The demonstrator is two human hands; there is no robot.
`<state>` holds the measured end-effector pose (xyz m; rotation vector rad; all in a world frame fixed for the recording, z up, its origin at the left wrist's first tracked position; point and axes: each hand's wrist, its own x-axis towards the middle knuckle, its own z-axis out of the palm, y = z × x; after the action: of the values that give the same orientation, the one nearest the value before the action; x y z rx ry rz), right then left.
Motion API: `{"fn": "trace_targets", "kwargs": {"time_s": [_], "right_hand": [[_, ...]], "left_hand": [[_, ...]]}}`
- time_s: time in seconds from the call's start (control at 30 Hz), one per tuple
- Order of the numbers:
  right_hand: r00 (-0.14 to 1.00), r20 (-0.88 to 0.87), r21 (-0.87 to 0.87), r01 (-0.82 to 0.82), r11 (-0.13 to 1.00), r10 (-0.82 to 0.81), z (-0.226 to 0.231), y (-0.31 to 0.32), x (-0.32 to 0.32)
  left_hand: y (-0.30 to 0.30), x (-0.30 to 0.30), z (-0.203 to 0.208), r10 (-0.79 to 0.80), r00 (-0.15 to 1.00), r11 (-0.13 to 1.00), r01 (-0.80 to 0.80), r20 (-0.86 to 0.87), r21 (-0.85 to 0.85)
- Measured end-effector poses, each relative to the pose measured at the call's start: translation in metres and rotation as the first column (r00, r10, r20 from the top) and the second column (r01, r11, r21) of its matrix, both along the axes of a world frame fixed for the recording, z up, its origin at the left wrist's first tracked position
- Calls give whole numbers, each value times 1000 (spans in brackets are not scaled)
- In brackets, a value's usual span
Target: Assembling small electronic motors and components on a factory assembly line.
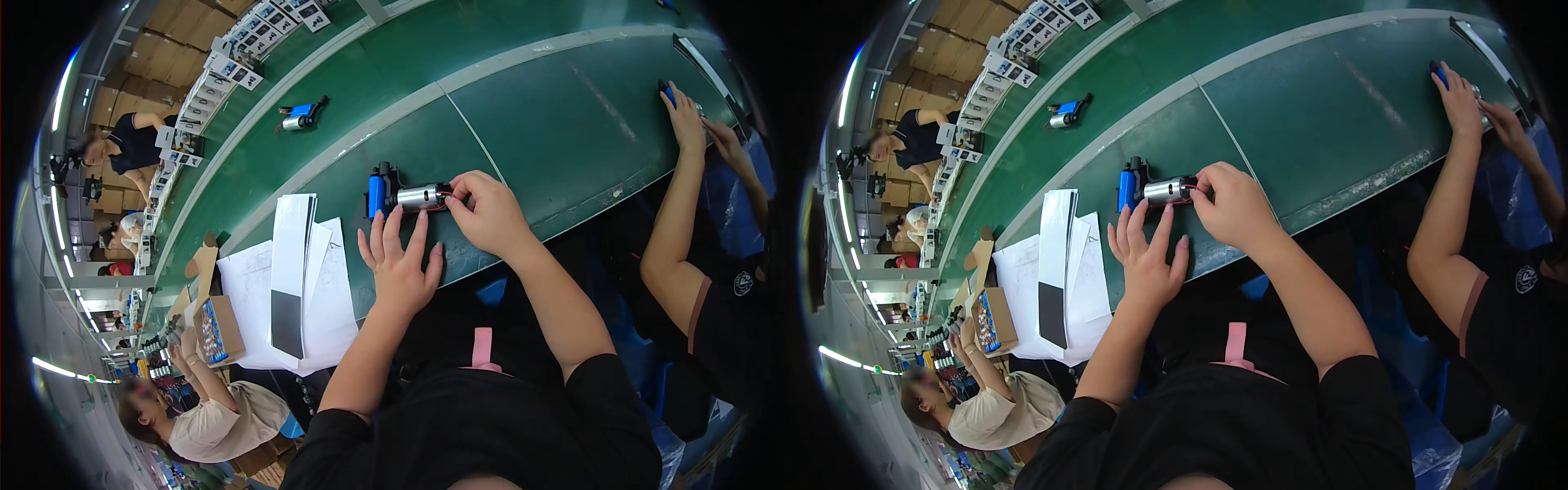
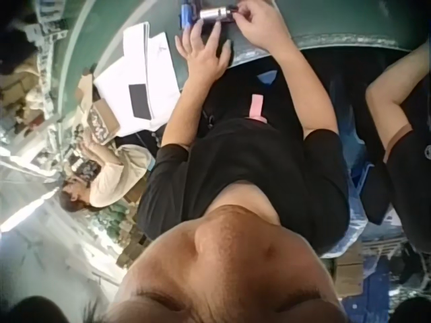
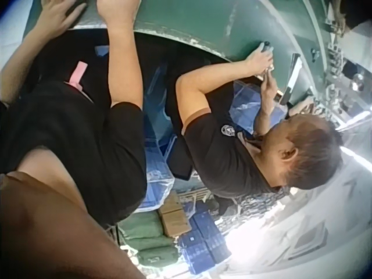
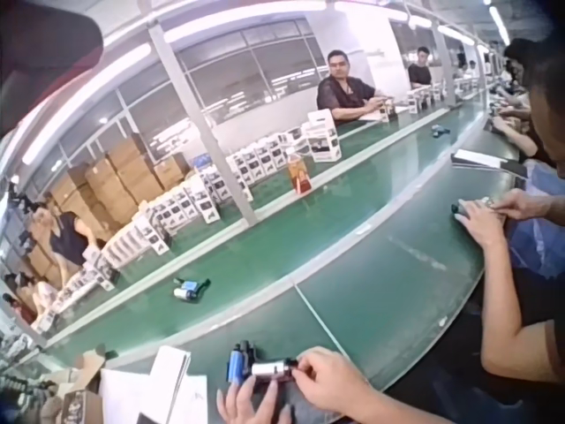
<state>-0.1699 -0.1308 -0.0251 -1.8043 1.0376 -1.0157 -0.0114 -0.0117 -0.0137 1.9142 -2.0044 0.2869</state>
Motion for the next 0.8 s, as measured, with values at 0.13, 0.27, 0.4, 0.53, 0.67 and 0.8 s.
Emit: {"fn": "trace_targets", "kwargs": {"time_s": [0.13,0.27,0.4,0.53,0.67,0.8], "right_hand": [[1000,-2,-24,7,1000,-7,-1,0,1],[1000,-17,-43,10,999,-11,-2,0,2],[999,34,-8,27,1000,-27,-3,-2,3],[999,40,-3,18,1000,-18,-3,-2,3],[1000,15,-48,2,999,-1,-3,-2,1],[999,43,10,2,1000,-3,2,-1,0]], "left_hand": [[0,-1,0,-3,1000,1000,3,21,4],[-1,-2,0,7,999,1000,-8,41,12],[-3,-2,0,3,999,1000,-4,36,16],[-3,0,0,-18,1000,1000,18,-10,-2],[-3,-1,0,-17,1000,1000,16,9,15],[-6,-1,3,-24,1000,999,23,12,24]]}}
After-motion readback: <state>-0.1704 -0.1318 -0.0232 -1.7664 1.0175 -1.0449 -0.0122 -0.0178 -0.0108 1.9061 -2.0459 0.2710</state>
